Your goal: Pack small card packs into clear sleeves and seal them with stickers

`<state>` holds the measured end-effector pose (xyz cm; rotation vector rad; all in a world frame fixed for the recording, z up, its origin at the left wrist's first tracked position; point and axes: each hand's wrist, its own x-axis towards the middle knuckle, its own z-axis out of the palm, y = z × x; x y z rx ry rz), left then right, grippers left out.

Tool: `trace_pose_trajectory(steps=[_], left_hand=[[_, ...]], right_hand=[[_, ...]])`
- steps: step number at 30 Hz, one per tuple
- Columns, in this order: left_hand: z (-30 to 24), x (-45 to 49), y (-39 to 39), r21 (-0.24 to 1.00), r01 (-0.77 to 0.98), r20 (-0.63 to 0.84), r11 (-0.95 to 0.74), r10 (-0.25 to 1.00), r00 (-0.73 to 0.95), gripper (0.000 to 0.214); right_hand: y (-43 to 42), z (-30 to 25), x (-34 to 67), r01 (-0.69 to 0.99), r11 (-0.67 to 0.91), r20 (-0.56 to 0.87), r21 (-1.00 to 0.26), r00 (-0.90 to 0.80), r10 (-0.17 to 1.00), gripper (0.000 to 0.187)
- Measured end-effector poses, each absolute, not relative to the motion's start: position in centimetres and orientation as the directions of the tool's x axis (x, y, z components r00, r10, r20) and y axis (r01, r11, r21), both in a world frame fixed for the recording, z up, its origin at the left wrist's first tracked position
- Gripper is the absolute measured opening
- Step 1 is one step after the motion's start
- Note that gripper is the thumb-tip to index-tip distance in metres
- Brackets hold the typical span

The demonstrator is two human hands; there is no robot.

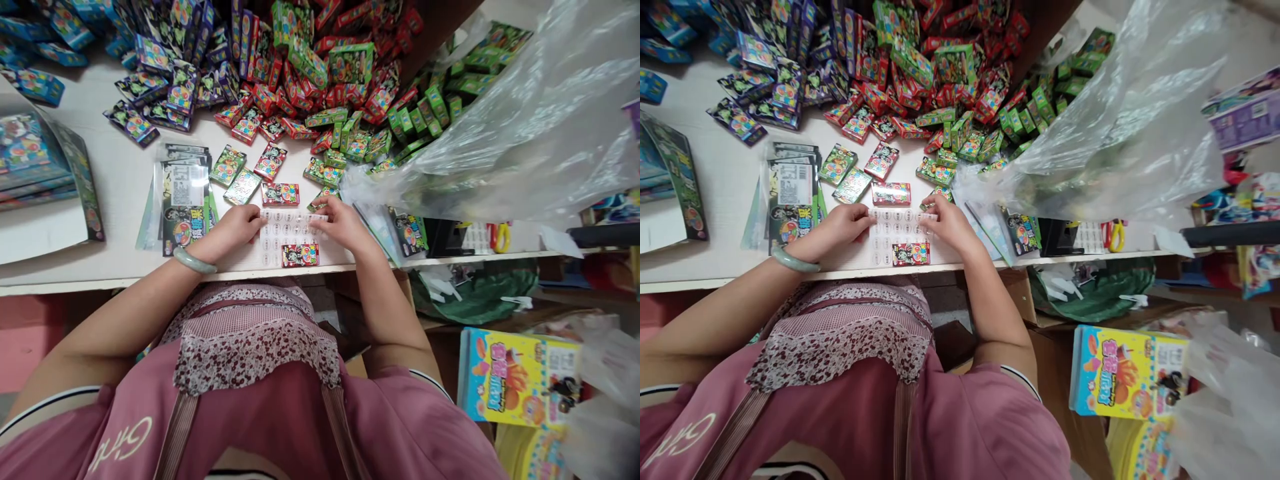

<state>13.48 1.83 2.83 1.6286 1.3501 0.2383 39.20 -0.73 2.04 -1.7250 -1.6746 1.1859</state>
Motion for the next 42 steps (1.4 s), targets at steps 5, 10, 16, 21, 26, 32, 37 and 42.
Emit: trace_pose_trajectory(steps=[5, 10, 16, 21, 26, 32, 37, 42], left_hand=[[2.7, 13.3, 2.1, 0.758, 0.652, -0.381, 0.033, 0.833, 0.401, 0.031], [2.6, 12.4, 1.9, 0.747, 0.665, -0.375, -0.008, 0.821, 0.431, 0.016], [2.4, 12.2, 1.5, 0.724, 0.690, -0.381, -0.017, 0.824, 0.420, 0.007], [2.3, 12.4, 0.9, 0.630, 0.752, -0.265, -0.195, 0.856, 0.444, 0.008], [2.3, 13.1, -0.2, 0.485, 0.608, 0.039, -0.629, 0.710, 0.704, 0.023], [1.4, 13.8, -0.4, 0.329, 0.483, 0.036, -0.811, 0.522, 0.852, 0.027], [1.3, 13.7, -0.4, 0.299, 0.483, 0.032, -0.823, 0.514, 0.857, 0.026], [1.8, 13.7, -0.2, 0.321, 0.469, 0.012, -0.823, 0.499, 0.867, 0.028]], right_hand=[[-1.4, 1.3, 40.2, 0.531, -0.172, -0.237, -0.830, -0.058, 0.970, 0.032], [-1.0, 1.1, 39.9, 0.588, -0.174, -0.212, -0.790, 0.005, 0.977, 0.030], [-0.4, 1.2, 39.7, 0.601, -0.229, -0.263, -0.766, 0.031, 0.964, 0.021], [-0.4, 1.7, 39.8, 0.560, -0.248, -0.315, -0.790, -0.024, 0.949, 0.015], [-0.4, 1.5, 39.7, 0.496, -0.247, -0.314, -0.832, -0.055, 0.948, 0.018], [-0.3, 1.2, 39.0, 0.528, -0.234, -0.282, -0.816, -0.010, 0.959, 0.016], [-0.4, 1.4, 38.6, 0.546, -0.173, -0.226, -0.820, -0.032, 0.974, 0.015], [-0.7, 1.2, 38.9, 0.532, -0.176, -0.208, -0.828, 0.000, 0.978, 0.017]])
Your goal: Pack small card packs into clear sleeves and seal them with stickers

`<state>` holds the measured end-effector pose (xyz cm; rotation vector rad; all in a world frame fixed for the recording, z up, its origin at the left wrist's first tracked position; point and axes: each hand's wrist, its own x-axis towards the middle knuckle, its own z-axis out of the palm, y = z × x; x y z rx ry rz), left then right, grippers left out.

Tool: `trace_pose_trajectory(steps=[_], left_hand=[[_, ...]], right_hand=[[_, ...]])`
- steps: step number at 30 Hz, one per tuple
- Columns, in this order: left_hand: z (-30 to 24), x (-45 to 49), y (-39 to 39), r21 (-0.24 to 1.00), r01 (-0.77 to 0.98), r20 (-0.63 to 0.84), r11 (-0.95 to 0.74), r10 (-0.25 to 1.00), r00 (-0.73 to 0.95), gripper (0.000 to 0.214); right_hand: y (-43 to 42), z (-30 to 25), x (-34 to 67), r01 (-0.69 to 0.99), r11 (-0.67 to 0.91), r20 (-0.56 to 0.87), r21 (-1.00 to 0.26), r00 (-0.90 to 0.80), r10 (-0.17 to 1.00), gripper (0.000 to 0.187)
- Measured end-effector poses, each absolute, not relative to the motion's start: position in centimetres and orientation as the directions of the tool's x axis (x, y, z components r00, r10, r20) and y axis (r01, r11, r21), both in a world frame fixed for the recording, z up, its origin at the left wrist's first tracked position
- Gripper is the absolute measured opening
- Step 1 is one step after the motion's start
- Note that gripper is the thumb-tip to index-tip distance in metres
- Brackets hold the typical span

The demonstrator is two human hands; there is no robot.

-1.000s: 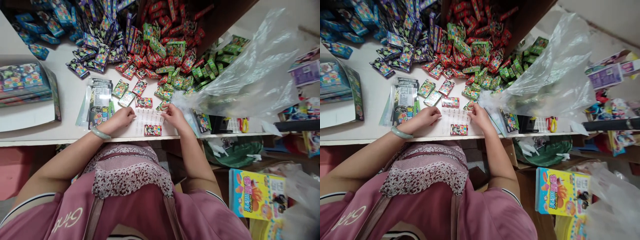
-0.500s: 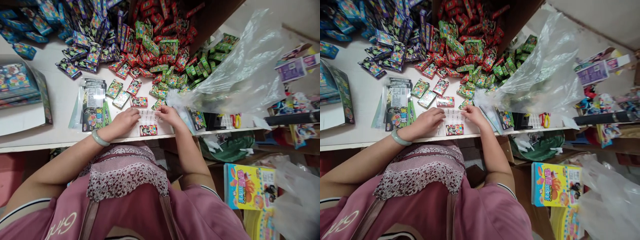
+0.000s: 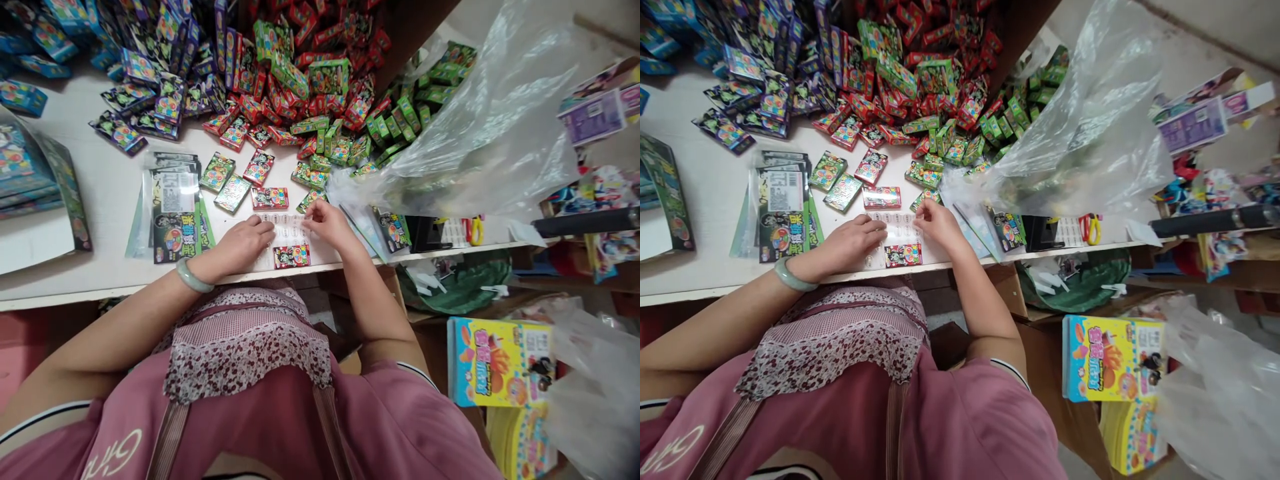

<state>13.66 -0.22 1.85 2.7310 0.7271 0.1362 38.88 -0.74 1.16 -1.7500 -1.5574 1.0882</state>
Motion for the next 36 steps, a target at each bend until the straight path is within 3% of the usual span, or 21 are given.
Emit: trace_pose_trajectory(steps=[5, 8, 12, 19, 23, 26, 30, 33, 36], left_hand=[[1.7, 13.7, -0.3, 0.309, 0.477, 0.010, -0.823, 0.504, 0.863, 0.028], [1.4, 13.7, -0.5, 0.320, 0.483, 0.033, -0.815, 0.519, 0.854, 0.027], [1.3, 13.7, -0.6, 0.350, 0.501, 0.016, -0.792, 0.539, 0.842, 0.028], [1.0, 13.8, -0.6, 0.351, 0.486, 0.031, -0.801, 0.528, 0.848, 0.027], [1.7, 13.1, -0.9, 0.421, 0.467, 0.085, -0.778, 0.546, 0.834, 0.028], [2.5, 10.2, -0.9, 0.486, 0.483, 0.193, -0.728, 0.628, 0.754, 0.028], [2.7, 3.7, -0.9, 0.465, 0.748, 0.277, -0.474, 0.880, 0.386, 0.020], [1.8, -0.1, -1.4, 0.406, 0.865, 0.272, -0.294, 0.943, 0.192, 0.027], [0.4, -1.4, -2.1, 0.389, 0.897, 0.250, -0.212, 0.961, 0.118, 0.046]], right_hand=[[-1.0, 0.8, 39.2, 0.512, -0.214, -0.227, -0.832, 0.038, 0.973, 0.014], [-1.2, 1.1, 39.0, 0.587, -0.148, -0.164, -0.796, 0.026, 0.986, 0.005], [-1.8, 1.9, 38.7, 0.697, -0.073, -0.109, -0.713, -0.008, 0.994, 0.006], [-2.6, 2.4, 39.4, 0.547, -0.187, -0.182, -0.816, 0.063, 0.981, 0.020], [-1.7, 3.5, 38.9, 0.541, -0.139, -0.091, -0.829, 0.115, 0.989, 0.021], [-0.1, 5.1, 36.2, 0.545, -0.014, -0.036, -0.839, -0.030, 0.999, 0.014], [3.2, 6.5, 29.4, 0.519, 0.215, 0.015, -0.827, -0.363, 0.932, 0.018], [6.7, 5.9, 23.0, 0.531, 0.412, 0.034, -0.740, -0.583, 0.812, 0.020], [10.0, 4.1, 18.0, 0.659, 0.484, -0.039, -0.576, -0.614, 0.789, 0.023]])
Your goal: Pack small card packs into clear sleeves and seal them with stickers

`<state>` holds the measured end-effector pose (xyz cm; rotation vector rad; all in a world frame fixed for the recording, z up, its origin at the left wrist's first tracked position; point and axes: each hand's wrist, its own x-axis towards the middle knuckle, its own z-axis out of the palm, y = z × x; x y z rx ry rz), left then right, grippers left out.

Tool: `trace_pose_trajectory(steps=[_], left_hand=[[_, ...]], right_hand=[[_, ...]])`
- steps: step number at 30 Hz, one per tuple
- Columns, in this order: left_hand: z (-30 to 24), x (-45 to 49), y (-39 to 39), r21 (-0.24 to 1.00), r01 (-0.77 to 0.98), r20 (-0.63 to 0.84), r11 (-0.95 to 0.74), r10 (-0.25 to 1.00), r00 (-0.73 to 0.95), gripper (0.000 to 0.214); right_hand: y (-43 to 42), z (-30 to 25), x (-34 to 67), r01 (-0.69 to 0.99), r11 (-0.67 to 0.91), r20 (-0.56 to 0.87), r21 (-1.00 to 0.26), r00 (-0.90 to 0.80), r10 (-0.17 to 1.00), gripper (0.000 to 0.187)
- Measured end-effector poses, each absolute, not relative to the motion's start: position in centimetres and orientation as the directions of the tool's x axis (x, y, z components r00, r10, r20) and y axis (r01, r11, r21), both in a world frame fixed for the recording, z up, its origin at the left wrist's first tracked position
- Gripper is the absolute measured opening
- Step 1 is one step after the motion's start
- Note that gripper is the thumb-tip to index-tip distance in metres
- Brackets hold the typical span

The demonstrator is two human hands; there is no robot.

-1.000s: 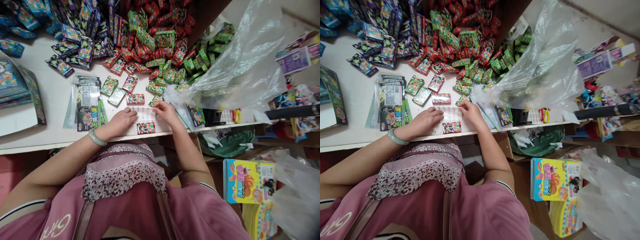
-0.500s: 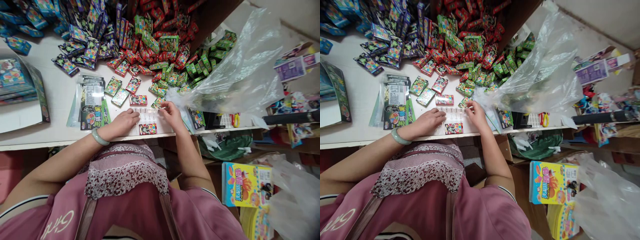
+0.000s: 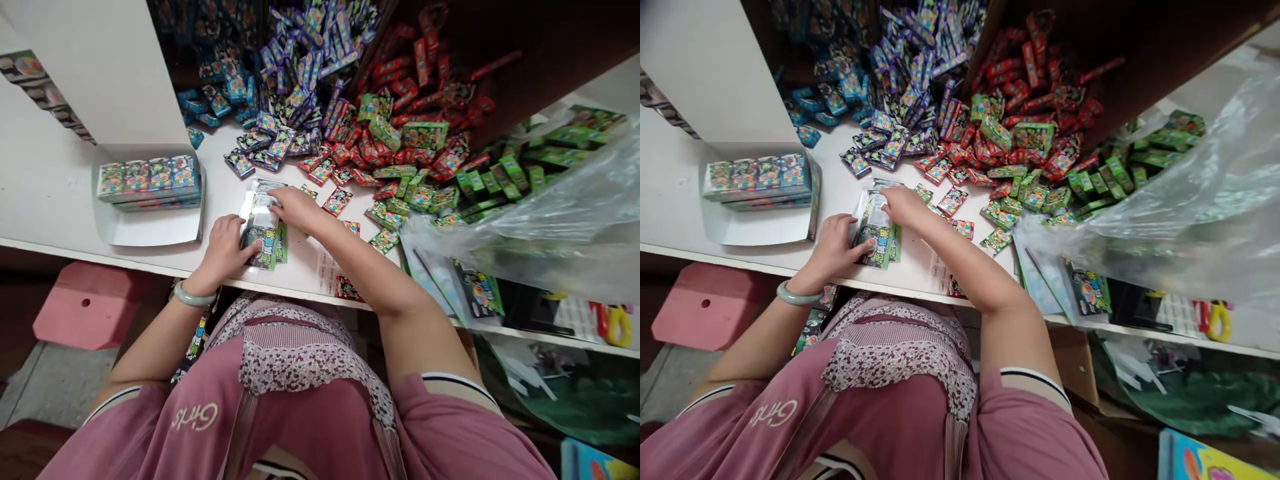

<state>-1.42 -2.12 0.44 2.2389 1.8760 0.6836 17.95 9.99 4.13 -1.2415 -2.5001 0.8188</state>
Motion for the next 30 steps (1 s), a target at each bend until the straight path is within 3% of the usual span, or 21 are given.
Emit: trace_pose_trajectory(steps=[4, 10, 12, 15, 18, 23, 28, 30], left_hand=[[-1.2, -1.1, -2.8, 0.416, 0.897, 0.183, -0.146, 0.980, 0.075, 0.057], [-1.5, -0.7, -2.6, 0.564, 0.820, 0.228, -0.101, 0.973, -0.037, 0.076], [-0.9, -0.8, -2.1, 0.671, 0.735, 0.261, -0.100, 0.959, -0.107, 0.070], [0.6, -1.2, -1.3, 0.840, 0.537, 0.191, -0.079, 0.969, -0.156, 0.041], [2.6, -1.4, -1.0, 0.882, 0.464, 0.155, -0.075, 0.978, -0.136, 0.029], [5.4, -0.9, -2.0, 0.779, 0.584, 0.264, -0.228, 0.964, 0.024, 0.032], [6.4, 0.7, -3.4, 0.386, 0.843, 0.361, -0.375, 0.902, 0.236, 0.047], [6.6, 1.1, -3.6, 0.301, 0.882, 0.345, -0.363, 0.904, 0.254, 0.047]], right_hand=[[12.1, 2.1, 14.8, 0.735, 0.480, -0.097, -0.479, -0.588, 0.803, 0.024], [14.4, 3.4, 15.2, 0.707, 0.384, -0.113, -0.593, -0.545, 0.831, 0.017], [15.1, 5.2, 15.8, 0.648, 0.407, -0.076, -0.643, -0.584, 0.808, 0.017], [15.4, 8.3, 17.0, 0.576, 0.452, -0.021, -0.681, -0.632, 0.775, 0.020], [14.6, 11.0, 18.3, 0.544, 0.417, -0.074, -0.728, -0.667, 0.742, 0.020], [11.8, 12.2, 20.1, 0.446, 0.198, -0.254, -0.873, -0.762, 0.596, 0.020], [9.3, 11.8, 21.5, 0.337, -0.084, -0.316, -0.938, -0.728, 0.609, 0.011], [8.8, 12.0, 22.1, 0.294, -0.126, -0.310, -0.948, -0.746, 0.590, 0.008]])
